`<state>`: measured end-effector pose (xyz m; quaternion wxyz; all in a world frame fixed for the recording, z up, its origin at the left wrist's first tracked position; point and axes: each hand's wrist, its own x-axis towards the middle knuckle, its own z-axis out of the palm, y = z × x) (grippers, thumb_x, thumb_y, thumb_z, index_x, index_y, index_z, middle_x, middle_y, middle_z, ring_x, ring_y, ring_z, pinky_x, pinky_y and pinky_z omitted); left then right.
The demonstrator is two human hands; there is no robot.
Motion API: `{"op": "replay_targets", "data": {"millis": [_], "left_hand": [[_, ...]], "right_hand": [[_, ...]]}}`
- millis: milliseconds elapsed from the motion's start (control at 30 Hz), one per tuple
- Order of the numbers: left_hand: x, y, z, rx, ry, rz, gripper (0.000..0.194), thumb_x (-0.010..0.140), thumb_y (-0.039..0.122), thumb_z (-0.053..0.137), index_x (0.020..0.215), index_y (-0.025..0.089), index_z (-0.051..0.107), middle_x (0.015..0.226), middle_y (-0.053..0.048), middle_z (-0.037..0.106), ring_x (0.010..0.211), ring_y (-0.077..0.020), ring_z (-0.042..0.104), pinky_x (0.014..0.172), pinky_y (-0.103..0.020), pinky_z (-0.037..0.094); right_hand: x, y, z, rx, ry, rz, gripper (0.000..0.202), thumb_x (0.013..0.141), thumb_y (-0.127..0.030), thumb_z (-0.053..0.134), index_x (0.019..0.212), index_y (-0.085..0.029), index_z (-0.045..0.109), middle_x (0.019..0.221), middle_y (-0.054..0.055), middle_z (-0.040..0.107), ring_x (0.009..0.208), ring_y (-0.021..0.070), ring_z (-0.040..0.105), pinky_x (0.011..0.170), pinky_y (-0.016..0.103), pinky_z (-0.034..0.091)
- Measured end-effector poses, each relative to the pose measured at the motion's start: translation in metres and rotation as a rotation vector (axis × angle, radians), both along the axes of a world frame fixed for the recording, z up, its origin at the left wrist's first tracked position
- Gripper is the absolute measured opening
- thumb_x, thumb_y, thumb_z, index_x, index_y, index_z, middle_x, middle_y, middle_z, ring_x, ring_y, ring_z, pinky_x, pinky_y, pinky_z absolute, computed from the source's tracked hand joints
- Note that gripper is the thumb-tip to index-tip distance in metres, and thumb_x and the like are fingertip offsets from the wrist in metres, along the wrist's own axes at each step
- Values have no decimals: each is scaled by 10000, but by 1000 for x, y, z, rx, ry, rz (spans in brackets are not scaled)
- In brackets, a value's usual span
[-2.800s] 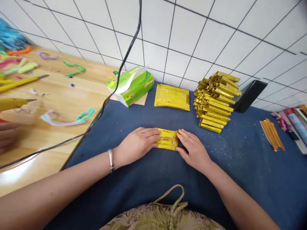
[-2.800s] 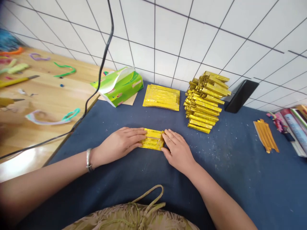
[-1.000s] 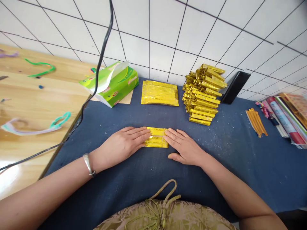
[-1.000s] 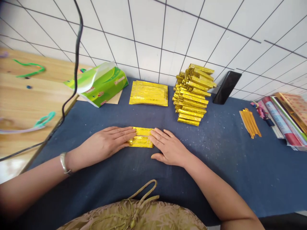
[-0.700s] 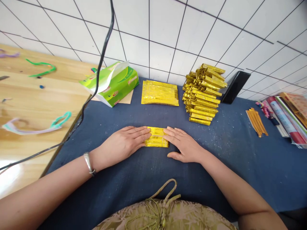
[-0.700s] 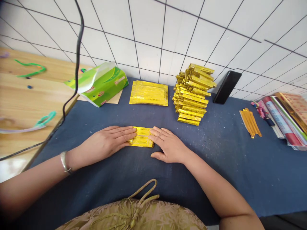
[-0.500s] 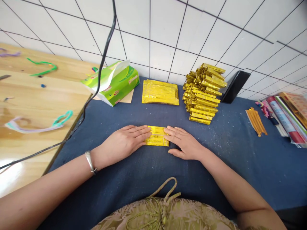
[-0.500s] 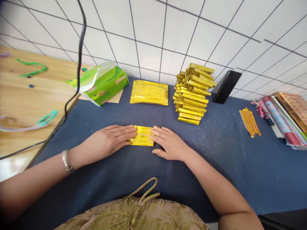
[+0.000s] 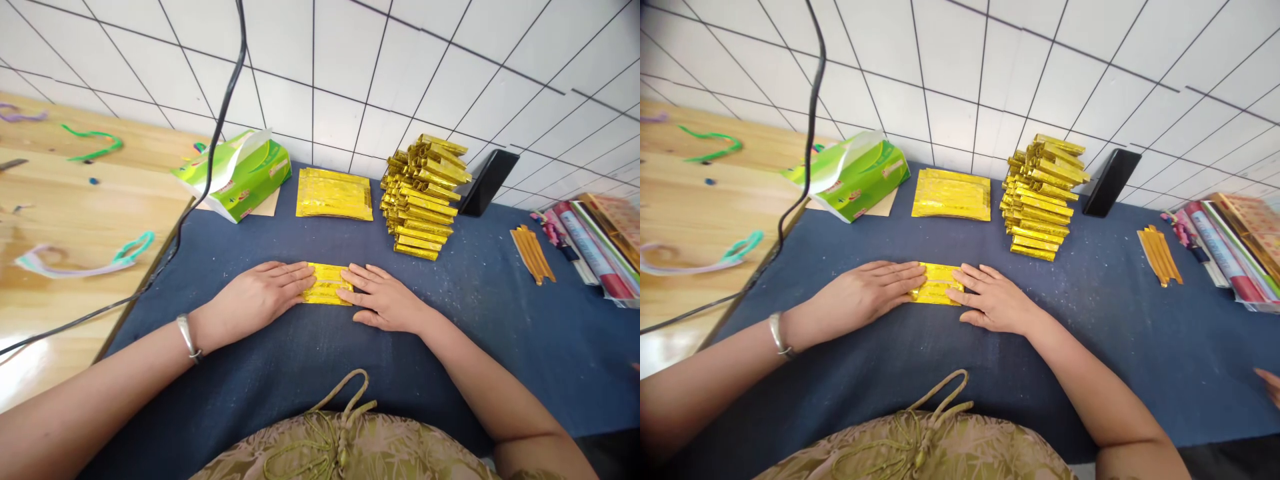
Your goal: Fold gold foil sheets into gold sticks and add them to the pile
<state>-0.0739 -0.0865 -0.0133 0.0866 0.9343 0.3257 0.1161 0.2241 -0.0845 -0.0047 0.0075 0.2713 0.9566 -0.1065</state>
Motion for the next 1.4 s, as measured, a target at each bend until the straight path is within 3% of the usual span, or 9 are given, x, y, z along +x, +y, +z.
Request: {"op": "replay_targets", "data": {"millis": [367,533,833,1033,1200,1400], "left_hand": [[-5,2,-14,9,53,-50,453,920,425,415,1344,267,448,1381,-19,470,1272,-235,443,1043,-427,384],[-3,2,-11,20,70,-39,445,925,429,404,1338,272,454,1392,-9,455,1277,-228,437,1043,-417,383],[-2,3,-12,32,66,-39,440,920,422,418,1334,279,460,1383,-15,468,1252,-223,466,1044,-409,378],[-1,5,-4,3,34,-34,412,939,417,380,1317,284,477,1383,-7,467,1265,-195,455,1051,-373,357],[-4,8,-3,3,29,-59,408,947,413,365,1323,292,465,1388,-8,461,1261,-173,459,1056,-342,334],[-5,10,-5,2,37,-51,415,942,415,381,1331,290,454,1375,-9,479,1245,-172,474,1052,-345,326]], "right_hand": [[0,-3,7,7,-66,-11,560,912,-529,391,1408,-282,312,1515,39,234,1415,189,113,1122,425,163],[-1,-5,7,-7,-70,-48,651,908,-553,367,1444,-212,224,1511,47,242,1416,178,104,1135,411,149],[-10,-15,10,24,-80,-127,652,900,-569,362,1422,-184,292,1497,68,272,1412,203,131,1139,435,164],[-6,-9,5,-63,-9,-124,577,934,-495,350,1430,-210,273,1502,36,262,1411,181,137,1140,427,156],[-8,-4,1,-143,150,-229,393,964,-391,333,1328,-298,450,1411,-3,435,1365,148,283,1099,424,249],[-16,-8,-11,-105,298,-335,317,909,-360,488,1211,-304,567,1339,-3,522,1320,164,374,1087,441,270]]}}
